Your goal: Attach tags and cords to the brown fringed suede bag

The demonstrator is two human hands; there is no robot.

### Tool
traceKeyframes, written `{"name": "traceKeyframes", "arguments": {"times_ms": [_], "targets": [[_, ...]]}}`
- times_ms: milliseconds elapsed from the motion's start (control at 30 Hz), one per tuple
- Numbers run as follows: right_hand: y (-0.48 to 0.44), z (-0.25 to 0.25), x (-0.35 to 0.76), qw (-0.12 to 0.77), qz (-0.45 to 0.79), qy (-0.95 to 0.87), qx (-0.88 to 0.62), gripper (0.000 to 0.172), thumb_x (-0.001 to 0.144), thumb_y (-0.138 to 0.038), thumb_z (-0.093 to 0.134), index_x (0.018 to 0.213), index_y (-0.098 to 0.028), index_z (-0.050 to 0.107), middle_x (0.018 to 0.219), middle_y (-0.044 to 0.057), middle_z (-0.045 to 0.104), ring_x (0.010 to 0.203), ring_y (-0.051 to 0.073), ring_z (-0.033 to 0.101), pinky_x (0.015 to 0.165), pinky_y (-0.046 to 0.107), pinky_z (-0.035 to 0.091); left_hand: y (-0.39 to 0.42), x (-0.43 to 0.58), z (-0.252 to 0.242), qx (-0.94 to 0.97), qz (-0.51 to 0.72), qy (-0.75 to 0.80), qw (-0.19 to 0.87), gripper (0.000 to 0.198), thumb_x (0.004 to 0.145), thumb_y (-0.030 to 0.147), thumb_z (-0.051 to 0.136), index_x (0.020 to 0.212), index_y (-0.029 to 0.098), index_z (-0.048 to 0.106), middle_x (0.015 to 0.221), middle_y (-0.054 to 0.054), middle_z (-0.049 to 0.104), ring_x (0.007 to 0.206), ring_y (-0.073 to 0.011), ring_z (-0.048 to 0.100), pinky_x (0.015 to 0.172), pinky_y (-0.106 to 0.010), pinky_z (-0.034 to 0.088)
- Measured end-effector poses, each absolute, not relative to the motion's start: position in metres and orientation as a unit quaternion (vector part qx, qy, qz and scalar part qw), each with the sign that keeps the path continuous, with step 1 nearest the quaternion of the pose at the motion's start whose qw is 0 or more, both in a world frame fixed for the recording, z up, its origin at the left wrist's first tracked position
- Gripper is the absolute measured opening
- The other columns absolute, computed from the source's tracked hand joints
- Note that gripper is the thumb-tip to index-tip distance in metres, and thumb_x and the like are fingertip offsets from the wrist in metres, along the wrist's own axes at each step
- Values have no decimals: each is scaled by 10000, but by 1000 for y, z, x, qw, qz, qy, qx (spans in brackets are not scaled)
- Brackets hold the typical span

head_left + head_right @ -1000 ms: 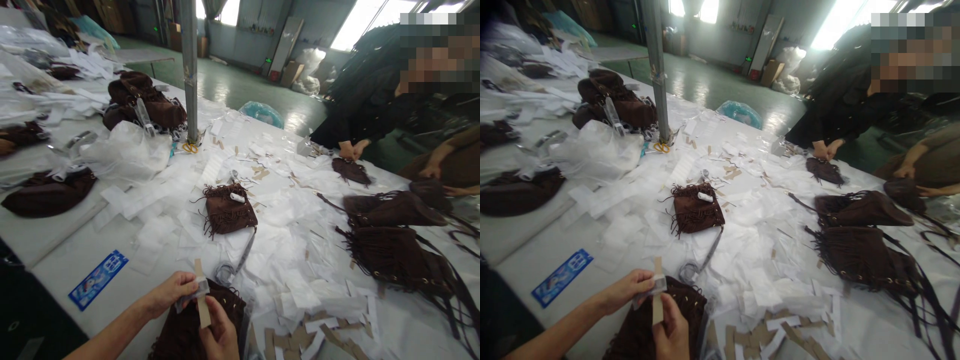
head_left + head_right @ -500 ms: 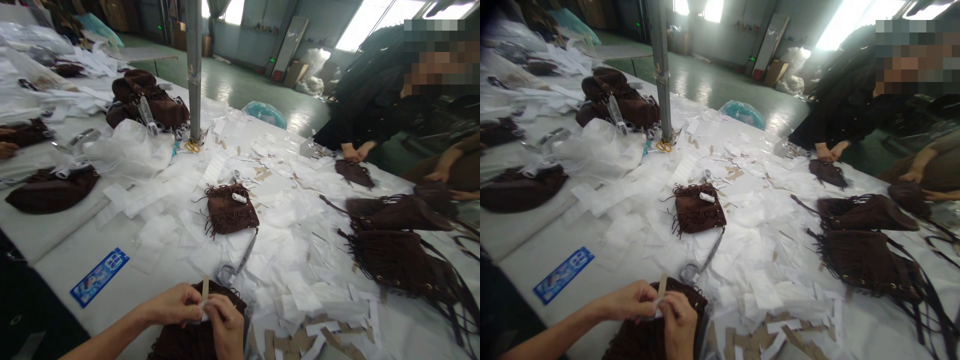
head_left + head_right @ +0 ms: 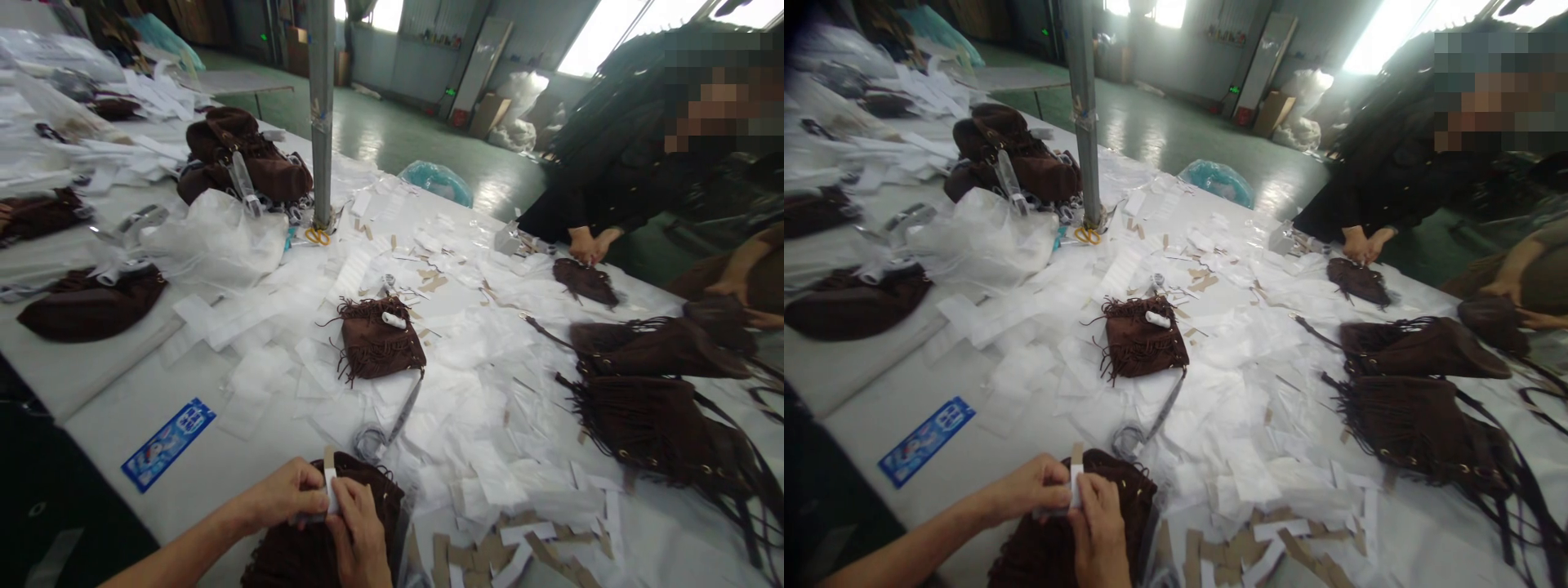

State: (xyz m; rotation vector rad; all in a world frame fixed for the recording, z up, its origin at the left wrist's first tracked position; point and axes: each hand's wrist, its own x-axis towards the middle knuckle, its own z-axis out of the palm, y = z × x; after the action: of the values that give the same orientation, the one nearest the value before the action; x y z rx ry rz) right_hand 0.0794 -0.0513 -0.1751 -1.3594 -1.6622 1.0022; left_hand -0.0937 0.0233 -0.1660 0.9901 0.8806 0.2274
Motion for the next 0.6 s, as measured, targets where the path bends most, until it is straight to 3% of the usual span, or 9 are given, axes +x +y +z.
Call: {"name": "traceKeyframes", "arguments": {"times_ms": [67, 200, 367, 600], "targets": [[-51, -173, 83, 345, 404, -672, -516, 477, 861, -92, 482, 1303, -271, 487, 1128, 85, 591, 1034, 215, 565, 896, 344, 476, 24, -93, -165, 456, 101, 408, 785, 403, 697, 516, 666, 637, 118, 658, 516, 25, 498, 447, -80, 394, 432, -205, 316], [-47, -170, 86, 308, 429, -668, -524, 409, 864, -66, 470, 1232, -236, 525, 1051, 77, 562, 968, 197, 562, 849, 317, 488, 21, -86, -161, 444, 108, 426, 781, 425, 673, 547, 676, 706, 123, 669, 578, 24, 523, 494, -82, 414, 456, -201, 337], [-41, -167, 83, 301, 425, -677, -520, 409, 825, -23, 505, 1186, -217, 521, 1069, 86, 549, 993, 212, 543, 875, 349, 476, 19, -74, -166, 406, 117, 521, 742, 569, 736, 700, 432, 623, 157, 560, 504, 26, 488, 433, -98, 403, 404, -216, 321], [-29, -151, 83, 245, 433, -693, -521, 393, 787, -3, 541, 1104, -235, 544, 1051, 62, 556, 994, 218, 530, 890, 374, 464, 19, -64, -180, 396, 108, 605, 682, 441, 738, 588, 398, 525, 208, 466, 427, 29, 419, 366, -118, 363, 350, -236, 264]]}}
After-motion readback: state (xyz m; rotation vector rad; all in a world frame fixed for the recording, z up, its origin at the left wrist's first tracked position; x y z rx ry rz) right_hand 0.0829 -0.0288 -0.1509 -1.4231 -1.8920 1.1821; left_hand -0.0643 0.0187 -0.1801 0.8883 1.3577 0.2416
